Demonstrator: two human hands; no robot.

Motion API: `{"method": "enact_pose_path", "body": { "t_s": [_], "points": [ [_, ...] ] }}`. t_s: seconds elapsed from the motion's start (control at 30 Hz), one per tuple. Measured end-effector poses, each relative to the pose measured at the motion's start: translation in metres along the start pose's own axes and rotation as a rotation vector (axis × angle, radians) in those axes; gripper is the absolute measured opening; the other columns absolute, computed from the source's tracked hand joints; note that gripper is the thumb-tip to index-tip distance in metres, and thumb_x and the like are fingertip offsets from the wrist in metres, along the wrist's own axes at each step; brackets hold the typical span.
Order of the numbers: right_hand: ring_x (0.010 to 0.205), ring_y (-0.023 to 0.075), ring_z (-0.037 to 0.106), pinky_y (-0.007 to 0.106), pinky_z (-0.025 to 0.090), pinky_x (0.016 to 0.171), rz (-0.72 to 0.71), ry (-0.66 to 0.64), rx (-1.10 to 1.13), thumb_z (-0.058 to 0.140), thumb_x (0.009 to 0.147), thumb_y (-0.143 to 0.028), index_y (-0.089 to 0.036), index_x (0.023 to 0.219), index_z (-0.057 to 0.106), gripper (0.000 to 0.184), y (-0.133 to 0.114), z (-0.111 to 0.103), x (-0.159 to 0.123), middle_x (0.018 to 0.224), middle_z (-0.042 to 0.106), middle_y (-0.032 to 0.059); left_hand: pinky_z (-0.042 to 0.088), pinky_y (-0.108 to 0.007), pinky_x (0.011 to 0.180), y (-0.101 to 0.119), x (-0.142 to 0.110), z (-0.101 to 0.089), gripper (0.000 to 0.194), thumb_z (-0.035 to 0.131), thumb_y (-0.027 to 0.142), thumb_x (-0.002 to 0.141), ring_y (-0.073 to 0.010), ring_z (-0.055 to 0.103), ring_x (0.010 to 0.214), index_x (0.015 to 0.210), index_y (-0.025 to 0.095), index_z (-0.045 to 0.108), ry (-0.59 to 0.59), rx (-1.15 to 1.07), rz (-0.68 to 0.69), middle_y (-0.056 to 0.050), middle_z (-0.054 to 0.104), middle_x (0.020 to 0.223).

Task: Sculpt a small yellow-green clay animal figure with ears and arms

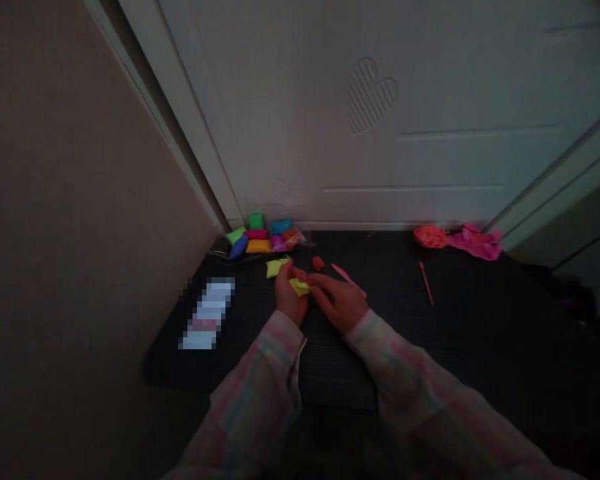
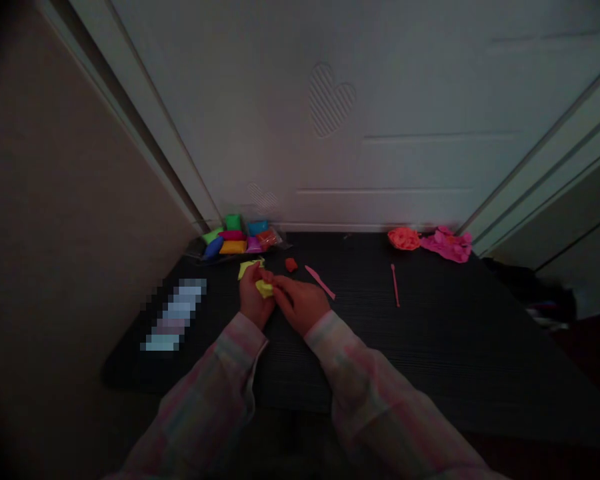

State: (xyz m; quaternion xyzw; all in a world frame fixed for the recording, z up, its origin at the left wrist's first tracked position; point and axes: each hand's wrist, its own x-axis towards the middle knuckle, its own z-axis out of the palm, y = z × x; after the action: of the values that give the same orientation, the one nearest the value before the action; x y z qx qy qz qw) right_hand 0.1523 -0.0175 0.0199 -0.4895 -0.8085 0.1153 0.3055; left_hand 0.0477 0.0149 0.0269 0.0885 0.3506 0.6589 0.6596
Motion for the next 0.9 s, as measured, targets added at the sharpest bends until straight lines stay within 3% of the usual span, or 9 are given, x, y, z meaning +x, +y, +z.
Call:
{"method": "enact_pose_path", "body": {
  "t_s": [0.1, 0.23, 0.33, 0.53, 0.67, 0.77, 0.83, 0.9],
  "points": [
    [0.084, 0.0163, 0.059, 0.027, 0.043, 0.076, 0.169, 0.054, -0.164, 0.038, 0.081, -0.029, -0.018, 0.103, 0.055, 0.030, 0.014, -0.005, 0.004, 0.092, 0.063, 0.0058, 0.016, -0.018, 0.030, 0.003, -0.001, -0.003, 0.038, 0.042, 0.024, 0.071, -0.0045, 0.023, 0.025, 0.037, 0.017, 0.026, -0.123, -0.022, -0.033, 0.006, 0.024, 0.029],
    [0.081, 0.0209, 0.059, 0.030, 0.043, 0.066, 0.370, -0.092, -0.378, 0.041, 0.078, -0.028, -0.019, 0.099, 0.057, 0.027, 0.033, -0.010, 0.010, 0.097, 0.059, 0.0086, 0.006, -0.019, 0.029, 0.005, -0.006, -0.004, 0.040, 0.042, 0.026, 0.070, -0.0046, 0.016, 0.023, 0.038, 0.017, 0.020, -0.175, -0.033, -0.061, 0.006, 0.020, 0.028],
    [0.079, 0.0223, 0.059, 0.033, 0.041, 0.065, 0.445, -0.125, -0.421, 0.039, 0.080, -0.029, -0.021, 0.094, 0.059, 0.025, 0.045, -0.013, 0.013, 0.093, 0.059, 0.0092, 0.007, -0.019, 0.029, 0.006, -0.009, -0.003, 0.041, 0.043, 0.028, 0.070, -0.0049, 0.016, 0.023, 0.039, 0.017, 0.019, -0.187, -0.022, -0.078, 0.007, 0.018, 0.029],
    [0.082, 0.0256, 0.057, 0.039, 0.039, 0.065, 0.528, -0.026, -0.445, 0.037, 0.081, -0.027, -0.020, 0.092, 0.060, 0.026, 0.072, -0.022, 0.015, 0.092, 0.059, 0.0120, 0.011, -0.019, 0.031, 0.005, -0.006, -0.005, 0.039, 0.043, 0.031, 0.070, -0.0050, 0.019, 0.025, 0.040, 0.017, 0.022, -0.202, -0.003, -0.126, 0.007, 0.019, 0.031],
    [0.086, 0.0285, 0.054, 0.041, 0.039, 0.066, 0.570, 0.065, -0.467, 0.038, 0.081, -0.028, -0.017, 0.095, 0.059, 0.028, 0.084, -0.030, 0.014, 0.094, 0.059, 0.0150, 0.018, -0.018, 0.034, 0.001, -0.001, -0.006, 0.024, 0.043, 0.025, 0.071, -0.0045, 0.024, 0.029, 0.049, 0.017, 0.040, -0.215, -0.035, -0.129, 0.007, 0.026, 0.036],
    [0.092, 0.0284, 0.051, 0.042, 0.039, 0.071, 0.458, 0.235, -0.424, 0.038, 0.081, -0.032, -0.013, 0.102, 0.055, 0.034, 0.077, -0.028, 0.014, 0.096, 0.058, 0.0161, 0.024, -0.018, 0.037, -0.002, 0.004, -0.005, 0.011, 0.043, 0.019, 0.072, -0.0049, 0.035, 0.037, 0.068, 0.016, 0.052, -0.210, -0.058, -0.163, 0.004, 0.042, 0.047],
    [0.094, 0.0254, 0.051, 0.041, 0.039, 0.078, 0.234, 0.365, -0.331, 0.036, 0.082, -0.032, -0.010, 0.105, 0.053, 0.036, 0.061, -0.021, 0.012, 0.098, 0.058, 0.0153, 0.031, -0.018, 0.041, -0.005, 0.006, -0.004, 0.012, 0.043, 0.018, 0.072, -0.0064, 0.046, 0.047, 0.076, 0.016, 0.055, -0.197, -0.067, -0.188, -0.001, 0.052, 0.060],
    [0.099, 0.0229, 0.049, 0.040, 0.036, 0.086, -0.022, 0.399, -0.241, 0.037, 0.081, -0.031, -0.009, 0.106, 0.052, 0.037, 0.040, -0.009, 0.010, 0.102, 0.057, 0.0152, 0.040, -0.019, 0.050, -0.010, 0.006, -0.002, 0.013, 0.044, 0.018, 0.073, -0.0082, 0.053, 0.060, 0.077, 0.015, 0.056, -0.191, -0.075, -0.215, -0.004, 0.056, 0.072]
  ]
}}
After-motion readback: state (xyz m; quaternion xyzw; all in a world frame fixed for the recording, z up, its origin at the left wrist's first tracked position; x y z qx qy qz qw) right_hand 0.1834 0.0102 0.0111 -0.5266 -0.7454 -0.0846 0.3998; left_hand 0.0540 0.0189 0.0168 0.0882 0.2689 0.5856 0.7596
